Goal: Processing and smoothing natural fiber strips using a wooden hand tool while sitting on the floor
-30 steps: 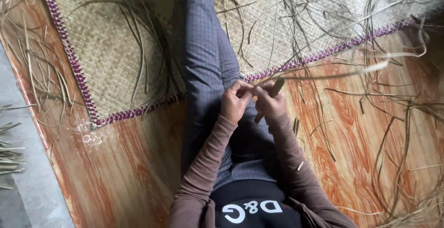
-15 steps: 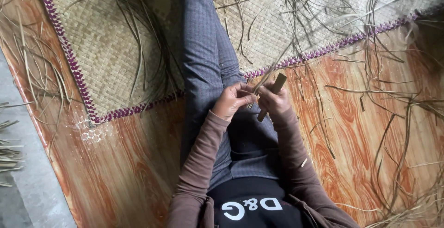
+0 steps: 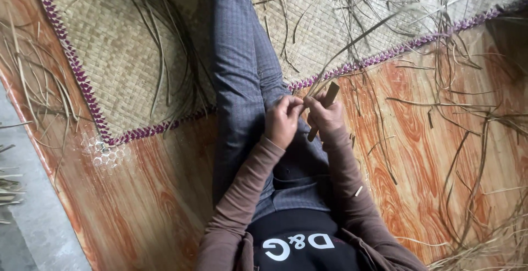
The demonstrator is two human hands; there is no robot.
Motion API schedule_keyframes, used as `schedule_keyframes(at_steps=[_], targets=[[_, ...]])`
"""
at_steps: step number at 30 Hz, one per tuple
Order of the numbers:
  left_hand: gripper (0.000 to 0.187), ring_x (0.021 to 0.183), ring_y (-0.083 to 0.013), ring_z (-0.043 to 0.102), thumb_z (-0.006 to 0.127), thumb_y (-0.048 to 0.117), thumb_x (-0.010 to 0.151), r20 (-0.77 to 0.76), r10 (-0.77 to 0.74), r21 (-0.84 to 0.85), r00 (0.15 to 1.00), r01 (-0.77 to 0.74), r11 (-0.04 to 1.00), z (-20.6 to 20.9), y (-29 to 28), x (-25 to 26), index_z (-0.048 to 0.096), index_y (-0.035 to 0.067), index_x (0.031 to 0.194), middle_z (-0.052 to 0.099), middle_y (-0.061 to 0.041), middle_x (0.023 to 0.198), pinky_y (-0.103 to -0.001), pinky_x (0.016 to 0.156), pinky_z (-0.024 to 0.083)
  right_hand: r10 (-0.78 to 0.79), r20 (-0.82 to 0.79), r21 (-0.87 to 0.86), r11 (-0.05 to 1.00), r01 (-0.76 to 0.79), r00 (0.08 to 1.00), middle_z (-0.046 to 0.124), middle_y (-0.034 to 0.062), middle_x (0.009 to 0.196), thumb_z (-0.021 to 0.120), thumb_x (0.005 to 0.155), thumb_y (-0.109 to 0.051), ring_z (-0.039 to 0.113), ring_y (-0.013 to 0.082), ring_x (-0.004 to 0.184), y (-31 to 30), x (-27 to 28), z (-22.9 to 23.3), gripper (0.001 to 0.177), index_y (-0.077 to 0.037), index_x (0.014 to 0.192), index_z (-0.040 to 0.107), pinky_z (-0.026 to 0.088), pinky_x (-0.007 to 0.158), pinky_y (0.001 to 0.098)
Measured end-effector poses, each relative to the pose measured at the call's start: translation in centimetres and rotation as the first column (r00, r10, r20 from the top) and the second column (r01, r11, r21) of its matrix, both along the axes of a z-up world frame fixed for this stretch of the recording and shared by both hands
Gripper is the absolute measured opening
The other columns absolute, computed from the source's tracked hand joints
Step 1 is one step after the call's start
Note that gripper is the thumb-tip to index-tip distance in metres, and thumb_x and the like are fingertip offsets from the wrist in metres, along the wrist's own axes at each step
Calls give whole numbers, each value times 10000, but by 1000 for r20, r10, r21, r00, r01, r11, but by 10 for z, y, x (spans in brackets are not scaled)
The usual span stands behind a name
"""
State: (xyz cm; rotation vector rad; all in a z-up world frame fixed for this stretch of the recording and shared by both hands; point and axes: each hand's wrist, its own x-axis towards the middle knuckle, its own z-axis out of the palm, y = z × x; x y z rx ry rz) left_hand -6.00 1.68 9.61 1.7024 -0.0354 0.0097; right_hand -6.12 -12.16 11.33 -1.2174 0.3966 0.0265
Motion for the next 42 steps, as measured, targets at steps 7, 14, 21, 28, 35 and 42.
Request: schedule_keyframes(at_steps=[7, 14, 21, 28, 35, 42], targets=[[92, 884, -176, 663, 697, 87, 936, 594, 82, 438, 800, -408, 801, 1, -13, 1, 691, 158, 994, 589, 6, 924, -318, 843, 583, -18, 39, -66, 998, 20, 999, 423, 91, 450, 724, 906, 9, 490, 190, 287, 10, 1, 8, 80, 71, 876, 683, 424, 283, 303], [72, 817, -220, 660, 742, 74, 909, 551, 84, 299, 830, -290, 909, 22, 1, 6, 712, 138, 919, 601, -11, 852, -334, 758, 566, -61, 62, 55, 997, 57, 996, 411, 70, 499, 688, 906, 51, 421, 110, 315, 9, -2, 7, 76, 110, 955, 692, 402, 296, 271], [178, 798, -262, 751, 712, 309, 979, -387, -119, -369, 914, -35, 929, 6, 6, -5, 707, 131, 967, 752, -97, 841, -363, 717, 612, -24, 144, 155, 988, 1, 989, 531, 176, 663, 649, 924, 39, 412, 69, 349, -9, -3, -36, 34, 68, 941, 655, 400, 307, 247], [211, 655, -196, 749, 828, 155, 884, -511, -197, -652, 836, -228, 723, 5, 5, -3, 719, 13, 995, 712, -120, 751, -315, 578, 655, 7, 73, 146, 989, -17, 997, 353, 64, 497, 697, 915, 26, 332, 94, 299, 1, 0, 4, 84, 80, 886, 639, 367, 253, 272], [102, 698, -211, 764, 786, 196, 926, -157, 102, -46, 982, -110, 993, 36, 7, -2, 768, 96, 935, 745, -91, 741, -318, 592, 623, 24, 36, 21, 999, -25, 999, 409, 143, 397, 691, 912, 30, 435, 197, 231, 4, -4, 13, 90, 112, 923, 656, 399, 214, 340], [125, 747, -157, 724, 734, 177, 968, -299, 54, -353, 953, -163, 921, 2, -6, -7, 727, 52, 973, 720, -124, 741, -326, 692, 610, 7, 28, 240, 971, -14, 1000, 390, 82, 427, 687, 919, 19, 371, 123, 242, -4, 0, -25, 59, 35, 963, 651, 358, 238, 267]])
